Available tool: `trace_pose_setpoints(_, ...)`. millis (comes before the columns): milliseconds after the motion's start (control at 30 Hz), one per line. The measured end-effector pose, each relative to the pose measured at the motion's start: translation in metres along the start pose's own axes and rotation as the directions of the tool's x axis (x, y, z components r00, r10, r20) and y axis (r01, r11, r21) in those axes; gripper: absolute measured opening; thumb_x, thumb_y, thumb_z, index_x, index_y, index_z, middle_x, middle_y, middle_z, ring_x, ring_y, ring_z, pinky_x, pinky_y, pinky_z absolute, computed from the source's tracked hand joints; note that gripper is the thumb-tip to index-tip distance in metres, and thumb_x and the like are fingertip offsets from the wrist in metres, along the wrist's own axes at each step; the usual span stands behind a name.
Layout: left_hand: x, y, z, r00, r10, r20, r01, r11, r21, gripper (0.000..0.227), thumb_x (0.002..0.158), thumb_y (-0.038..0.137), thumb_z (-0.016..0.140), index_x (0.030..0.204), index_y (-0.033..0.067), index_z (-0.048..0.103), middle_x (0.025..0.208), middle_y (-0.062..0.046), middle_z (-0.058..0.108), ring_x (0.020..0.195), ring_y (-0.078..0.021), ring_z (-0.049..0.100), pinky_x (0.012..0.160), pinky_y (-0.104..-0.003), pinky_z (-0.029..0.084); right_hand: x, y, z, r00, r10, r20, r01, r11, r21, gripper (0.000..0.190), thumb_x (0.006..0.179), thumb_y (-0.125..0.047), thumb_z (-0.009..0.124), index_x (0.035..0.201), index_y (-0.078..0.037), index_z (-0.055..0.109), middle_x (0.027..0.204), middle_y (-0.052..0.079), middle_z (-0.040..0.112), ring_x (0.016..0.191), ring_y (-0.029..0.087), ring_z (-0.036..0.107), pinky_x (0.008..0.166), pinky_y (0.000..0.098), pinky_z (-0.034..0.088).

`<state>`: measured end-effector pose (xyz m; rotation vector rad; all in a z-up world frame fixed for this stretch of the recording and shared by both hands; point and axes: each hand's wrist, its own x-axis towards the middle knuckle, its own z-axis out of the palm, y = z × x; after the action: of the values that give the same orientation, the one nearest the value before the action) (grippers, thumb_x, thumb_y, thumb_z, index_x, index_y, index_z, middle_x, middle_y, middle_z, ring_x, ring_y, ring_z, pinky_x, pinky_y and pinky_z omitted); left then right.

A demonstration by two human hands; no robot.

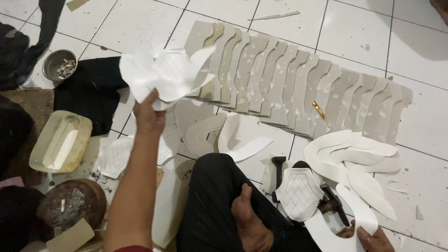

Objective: The person sits on a tiled floor and assembles white shoe parts. They pick up a central piece and two side pieces, align them, and use a hammer to tap the edges together. The person repeats this process with multiple sets of parts, occasionally picking up and discarding a black piece.

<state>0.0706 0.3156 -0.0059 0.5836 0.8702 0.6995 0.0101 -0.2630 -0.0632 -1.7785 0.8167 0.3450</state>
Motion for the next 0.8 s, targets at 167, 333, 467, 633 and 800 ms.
trace_pose_setpoints(167, 0.037, -0.066, -0.053, 0.988, -0.105, -0.114, 0.127, 0.968, 0.215, 0.052, 0.078, -0.006, 0.056, 0.128, 0.0082, 0.051, 0.122, -0.008, 0.059, 0.109, -0.0277, 0.056, 0.086, -0.037, 0.053, -0.018, -0.022, 0.01, 0.999, 0.029, -0.034, -0.035, 0.983, -0.18, 0.027, 0.089, -0.005, 0.055, 0.112, 0.003, 0.066, 0.098, 0.021, 0.065, 0.09, 0.03, 0.059, 0.082, 0.0349, 0.041)
trace_pose_setpoints(333, 0.017, -0.061, -0.068, 0.974, -0.105, -0.203, 0.205, 0.796, 0.57, 0.048, 0.085, 0.027, 0.048, 0.129, 0.0085, 0.048, 0.126, -0.007, 0.054, 0.112, -0.0245, 0.053, 0.09, -0.035, 0.05, 0.041, 0.018, -0.018, 0.997, 0.068, -0.02, -0.071, 0.984, -0.161, 0.029, 0.091, -0.004, 0.054, 0.116, 0.009, 0.061, 0.107, 0.025, 0.061, 0.099, 0.038, 0.054, 0.089, 0.0428, 0.037)
trace_pose_setpoints(467, 0.071, -0.075, -0.119, 0.963, 0.251, -0.098, -0.007, 0.389, 0.921, 0.049, 0.097, 0.039, 0.03, 0.116, 0.0021, 0.056, 0.117, -0.02, 0.057, 0.108, -0.0382, 0.052, 0.09, -0.047, 0.038, 0.063, 0.03, -0.027, 0.997, 0.065, 0.039, -0.053, 0.968, -0.247, 0.033, 0.088, -0.005, 0.056, 0.115, 0.015, 0.062, 0.108, 0.033, 0.063, 0.101, 0.042, 0.056, 0.09, 0.0474, 0.037)
trace_pose_setpoints(633, 0.137, -0.072, -0.166, 0.883, 0.465, 0.067, -0.106, 0.059, 0.993, 0.037, 0.094, 0.014, 0.042, 0.126, -0.0043, 0.047, 0.124, -0.025, 0.05, 0.111, -0.0402, 0.048, 0.093, -0.046, 0.037, 0.01, -0.019, 0.006, 0.993, 0.12, -0.006, -0.12, 0.986, -0.115, 0.032, 0.091, -0.003, 0.053, 0.118, 0.013, 0.059, 0.106, 0.032, 0.06, 0.099, 0.043, 0.055, 0.09, 0.0473, 0.037)
trace_pose_setpoints(800, 0.134, -0.05, -0.145, 0.835, 0.409, 0.368, -0.277, -0.266, 0.923, 0.041, 0.084, -0.001, 0.049, 0.124, -0.0068, 0.046, 0.12, -0.024, 0.05, 0.109, -0.0431, 0.044, 0.092, -0.051, 0.035, 0.021, -0.01, -0.003, 0.993, 0.09, -0.08, -0.106, 0.971, -0.216, 0.03, 0.088, -0.005, 0.057, 0.113, 0.01, 0.065, 0.104, 0.025, 0.065, 0.096, 0.036, 0.057, 0.091, 0.0395, 0.037)
